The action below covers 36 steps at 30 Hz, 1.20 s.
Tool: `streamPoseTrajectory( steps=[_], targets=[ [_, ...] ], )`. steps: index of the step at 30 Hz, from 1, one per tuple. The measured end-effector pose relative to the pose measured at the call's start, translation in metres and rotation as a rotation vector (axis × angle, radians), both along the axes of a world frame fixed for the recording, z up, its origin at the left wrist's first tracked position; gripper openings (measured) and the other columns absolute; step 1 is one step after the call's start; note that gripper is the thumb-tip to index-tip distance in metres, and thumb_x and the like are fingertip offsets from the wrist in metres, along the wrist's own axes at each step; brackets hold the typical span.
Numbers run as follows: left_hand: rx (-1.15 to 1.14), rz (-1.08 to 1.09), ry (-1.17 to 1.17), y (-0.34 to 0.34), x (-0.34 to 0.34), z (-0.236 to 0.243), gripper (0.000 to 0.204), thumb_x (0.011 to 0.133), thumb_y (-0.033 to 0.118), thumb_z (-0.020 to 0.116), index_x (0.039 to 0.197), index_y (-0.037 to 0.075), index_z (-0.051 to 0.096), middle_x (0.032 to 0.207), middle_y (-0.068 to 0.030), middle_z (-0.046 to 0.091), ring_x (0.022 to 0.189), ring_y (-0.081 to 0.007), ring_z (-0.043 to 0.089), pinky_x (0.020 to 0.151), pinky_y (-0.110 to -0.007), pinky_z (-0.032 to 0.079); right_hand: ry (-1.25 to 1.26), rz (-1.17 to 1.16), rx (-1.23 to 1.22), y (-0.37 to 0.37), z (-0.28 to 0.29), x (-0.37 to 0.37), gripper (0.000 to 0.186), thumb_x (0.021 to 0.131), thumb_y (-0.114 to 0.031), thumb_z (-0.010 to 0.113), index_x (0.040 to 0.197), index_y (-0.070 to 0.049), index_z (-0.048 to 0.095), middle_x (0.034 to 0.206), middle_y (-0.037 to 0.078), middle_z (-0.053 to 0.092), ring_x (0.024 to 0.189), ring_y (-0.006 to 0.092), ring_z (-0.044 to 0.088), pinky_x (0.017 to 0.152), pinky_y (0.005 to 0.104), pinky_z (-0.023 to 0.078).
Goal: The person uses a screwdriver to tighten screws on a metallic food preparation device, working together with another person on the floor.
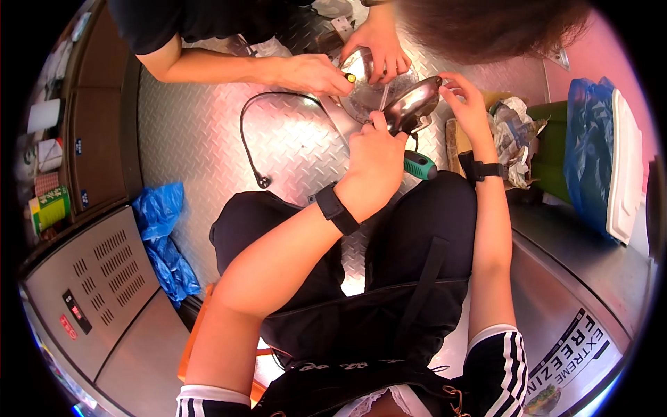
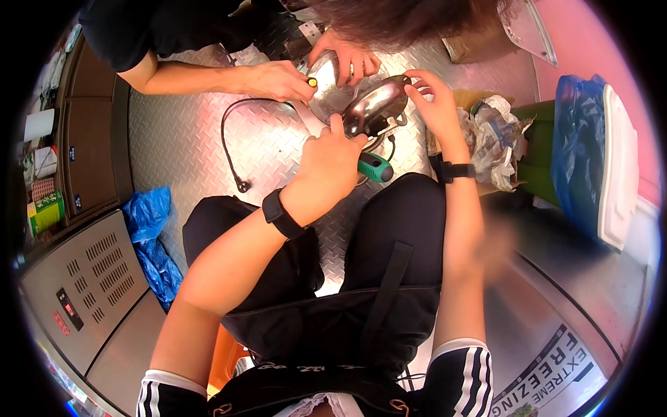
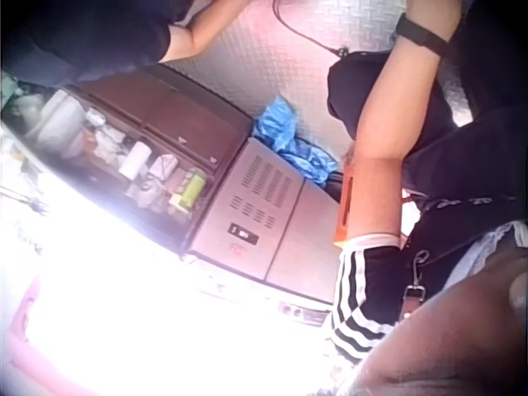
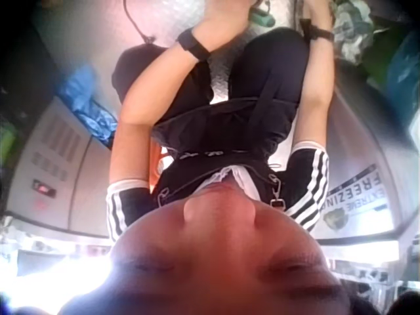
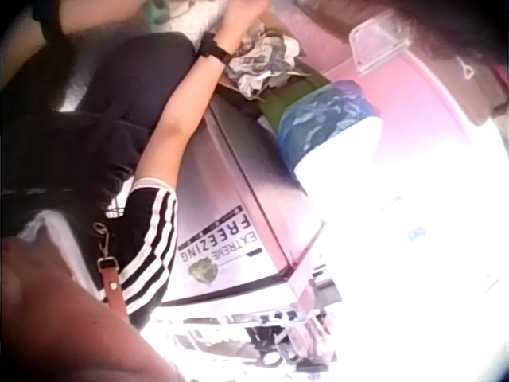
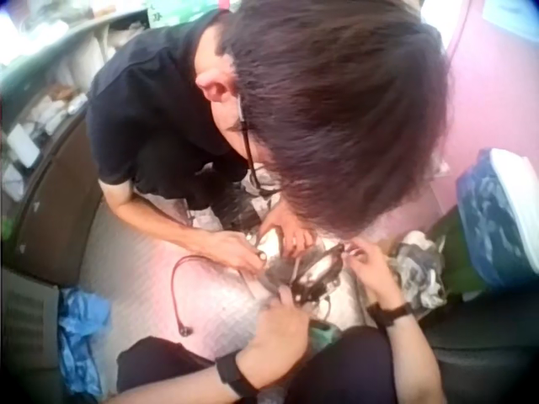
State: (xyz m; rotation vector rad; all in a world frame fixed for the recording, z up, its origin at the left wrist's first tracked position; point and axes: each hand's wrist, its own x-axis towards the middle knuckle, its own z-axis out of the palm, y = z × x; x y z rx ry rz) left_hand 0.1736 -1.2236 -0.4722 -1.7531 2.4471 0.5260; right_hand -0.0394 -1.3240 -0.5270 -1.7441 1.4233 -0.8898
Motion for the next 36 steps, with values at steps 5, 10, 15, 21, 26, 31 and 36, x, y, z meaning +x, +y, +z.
streamPoseTrajectory(
  steps=[5, 10, 15, 21, 26, 31, 36],
  targets=[
    [-0.007, 0.009, 0.006, 0.0, 0.001, -0.003, 0.038, 0.071, 0.023, 0.073, 0.105, 0.012, 0.061, 0.105, -0.0144, 0.048, 0.093, -0.0278, 0.06, 0.073, -0.037, 0.052, -0.046, 0.008, 0.023, 0.002, 0.008, 0.011, 0.028, 0.083, -0.01, 0.065, 0.111, -0.006, 0.064, 0.105, 0.006, 0.065, 0.087, 0.0156, 0.06, 0.078, 0.0283, 0.047],
    [0.0, -0.004, 0.022, -0.001, 0.001, 0.002, 0.041, 0.07, 0.021, 0.074, 0.107, 0.012, 0.06, 0.106, -0.0148, 0.048, 0.093, -0.0281, 0.06, 0.074, -0.038, 0.052, 0.169, 0.084, -0.216, -0.001, 0.008, 0.007, 0.025, 0.087, -0.017, 0.063, 0.109, -0.005, 0.065, 0.101, 0.009, 0.063, 0.093, 0.0224, 0.06, 0.085, 0.0311, 0.045],
    [-0.012, 0.003, 0.033, -0.001, 0.002, 0.002, 0.04, 0.07, 0.02, 0.074, 0.107, 0.012, 0.06, 0.107, -0.0151, 0.048, 0.09, -0.0286, 0.061, 0.073, -0.038, 0.053, -0.003, 0.061, -0.019, 0.003, 0.01, 0.01, 0.027, 0.088, -0.018, 0.062, 0.111, -0.004, 0.063, 0.103, 0.009, 0.063, 0.098, 0.0216, 0.059, 0.089, 0.0309, 0.045],
    [-0.002, -0.001, 0.044, -0.001, 0.003, 0.003, 0.041, 0.07, 0.02, 0.073, 0.109, 0.013, 0.06, 0.107, -0.0157, 0.048, 0.089, -0.0294, 0.062, 0.073, -0.038, 0.053, -0.1, 0.054, 0.096, 0.005, 0.016, 0.013, 0.029, 0.089, -0.014, 0.062, 0.114, 0.0, 0.06, 0.111, 0.009, 0.059, 0.103, 0.0175, 0.058, 0.092, 0.0305, 0.048],
    [-0.003, 0.022, 0.035, -0.003, 0.006, 0.006, 0.039, 0.071, 0.02, 0.072, 0.109, 0.014, 0.062, 0.106, -0.0146, 0.049, 0.091, -0.0302, 0.061, 0.074, -0.04, 0.052, -0.155, 0.056, 0.113, 0.004, 0.009, 0.013, 0.028, 0.089, -0.013, 0.062, 0.114, 0.001, 0.06, 0.11, 0.008, 0.059, 0.103, 0.0164, 0.058, 0.091, 0.0301, 0.049],
    [-0.012, 0.11, 0.417, -0.024, 0.042, 0.025, 0.032, 0.074, 0.026, 0.074, 0.101, 0.01, 0.065, 0.09, -0.0136, 0.065, 0.088, -0.0315, 0.063, 0.073, -0.041, 0.051, -0.18, 0.037, 0.146, 0.005, 0.003, 0.01, 0.025, 0.089, -0.013, 0.062, 0.111, 0.001, 0.059, 0.106, 0.007, 0.06, 0.098, 0.0147, 0.059, 0.09, 0.0302, 0.049],
    [0.008, 0.175, 0.49, -0.045, 0.085, 0.028, 0.03, 0.073, 0.022, 0.076, 0.095, 0.005, 0.065, 0.083, -0.0161, 0.066, 0.083, -0.0325, 0.064, 0.07, -0.04, 0.049, -0.206, 0.033, 0.137, 0.007, 0.009, 0.014, 0.025, 0.09, -0.014, 0.062, 0.109, 0.0, 0.059, 0.102, 0.008, 0.061, 0.095, 0.0139, 0.059, 0.09, 0.0302, 0.049]
  ],
)
